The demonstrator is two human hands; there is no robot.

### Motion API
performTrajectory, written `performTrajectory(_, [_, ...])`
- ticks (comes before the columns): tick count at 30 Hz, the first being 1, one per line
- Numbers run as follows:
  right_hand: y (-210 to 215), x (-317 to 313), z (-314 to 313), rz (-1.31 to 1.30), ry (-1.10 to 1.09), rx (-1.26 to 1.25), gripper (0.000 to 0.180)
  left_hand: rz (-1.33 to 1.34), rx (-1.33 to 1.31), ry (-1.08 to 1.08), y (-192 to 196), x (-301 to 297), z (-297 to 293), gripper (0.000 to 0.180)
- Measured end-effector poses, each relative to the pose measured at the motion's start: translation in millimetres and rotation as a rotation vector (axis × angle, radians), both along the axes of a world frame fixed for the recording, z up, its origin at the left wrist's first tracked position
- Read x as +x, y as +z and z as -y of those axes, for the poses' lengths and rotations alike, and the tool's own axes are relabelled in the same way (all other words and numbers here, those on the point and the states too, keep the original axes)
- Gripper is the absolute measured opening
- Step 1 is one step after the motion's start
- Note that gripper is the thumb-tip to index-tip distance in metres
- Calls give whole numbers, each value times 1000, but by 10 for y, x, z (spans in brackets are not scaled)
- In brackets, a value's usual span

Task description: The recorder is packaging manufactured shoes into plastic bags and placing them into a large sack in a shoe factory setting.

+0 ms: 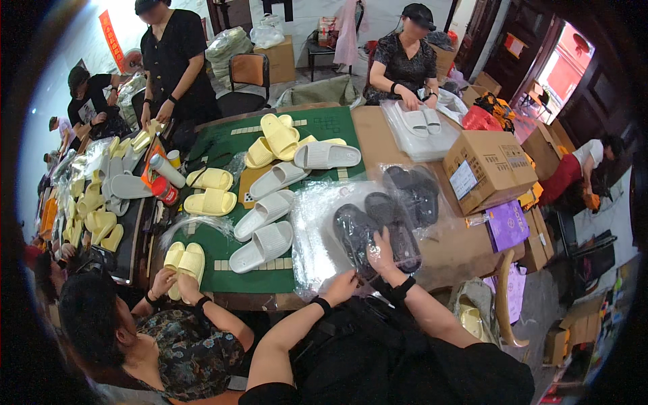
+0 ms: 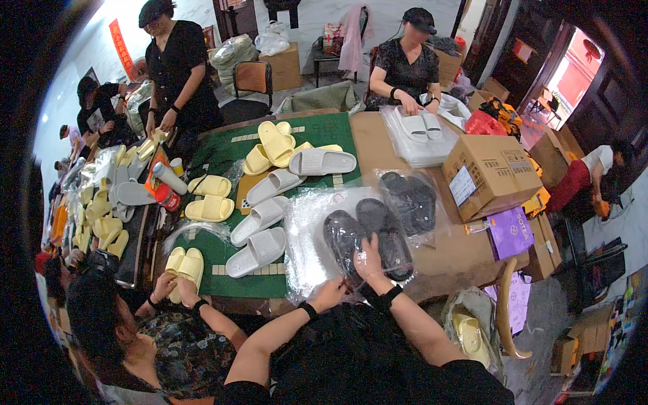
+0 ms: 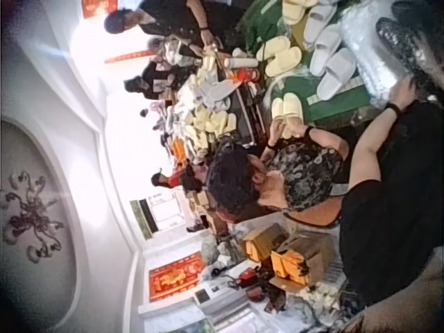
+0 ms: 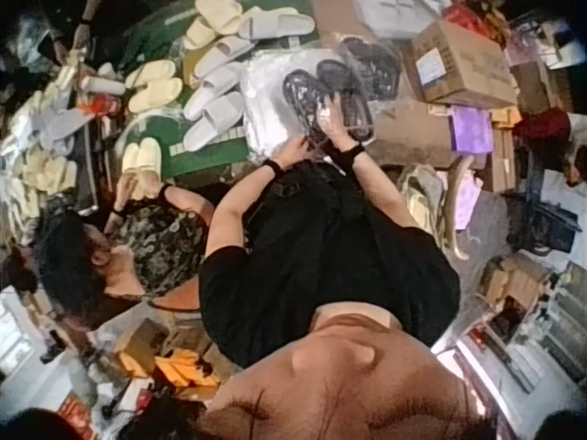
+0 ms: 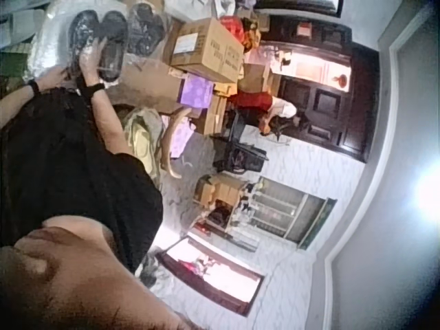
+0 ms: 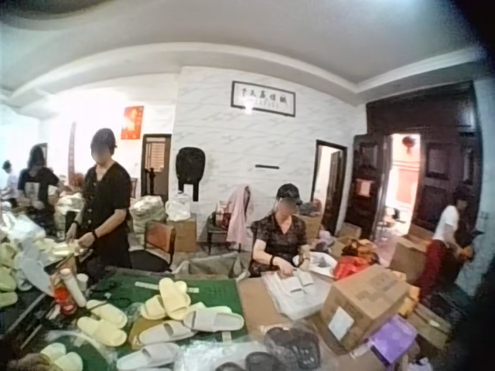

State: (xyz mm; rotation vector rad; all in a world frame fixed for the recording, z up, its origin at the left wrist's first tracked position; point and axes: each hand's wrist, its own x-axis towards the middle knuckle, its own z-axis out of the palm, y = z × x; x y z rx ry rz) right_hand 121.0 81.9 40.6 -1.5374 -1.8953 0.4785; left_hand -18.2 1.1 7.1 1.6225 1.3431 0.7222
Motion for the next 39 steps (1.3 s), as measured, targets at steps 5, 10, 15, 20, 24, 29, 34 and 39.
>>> performTrajectory(5, [401,21,-138,-161,362,-119,40,498,-217,142,36,60,-281,17])
performTrajectory(10, [408,337,-82,-198,105,-162,22,734,-221,259,196,-113,-591,11])
performTrajectory(15, [144,688,-91,4,-387,-276,45,705,-297,278,467,-268,-628,11])
performTrajectory(20, [-181,793,-132,232,-218,-16,44,700,-341,256,540,-268,-599,14])
performTrajectory(24, [86,716,-352,125,-177,-194,23,613,-241,284,634,-317,-657,14])
performTrajectory(29, [1075,665,-534,-222,-138,198,20,599,-172,390,1259,-620,-784,16])
performTrajectory(34, [1992,621,-475,-448,-106,176,23,845,-45,343,1868,-770,-764,20])
performTrajectory(39, [2283,900,-920,-291,-37,47,27,748,89,225,2106,-630,-973,17])
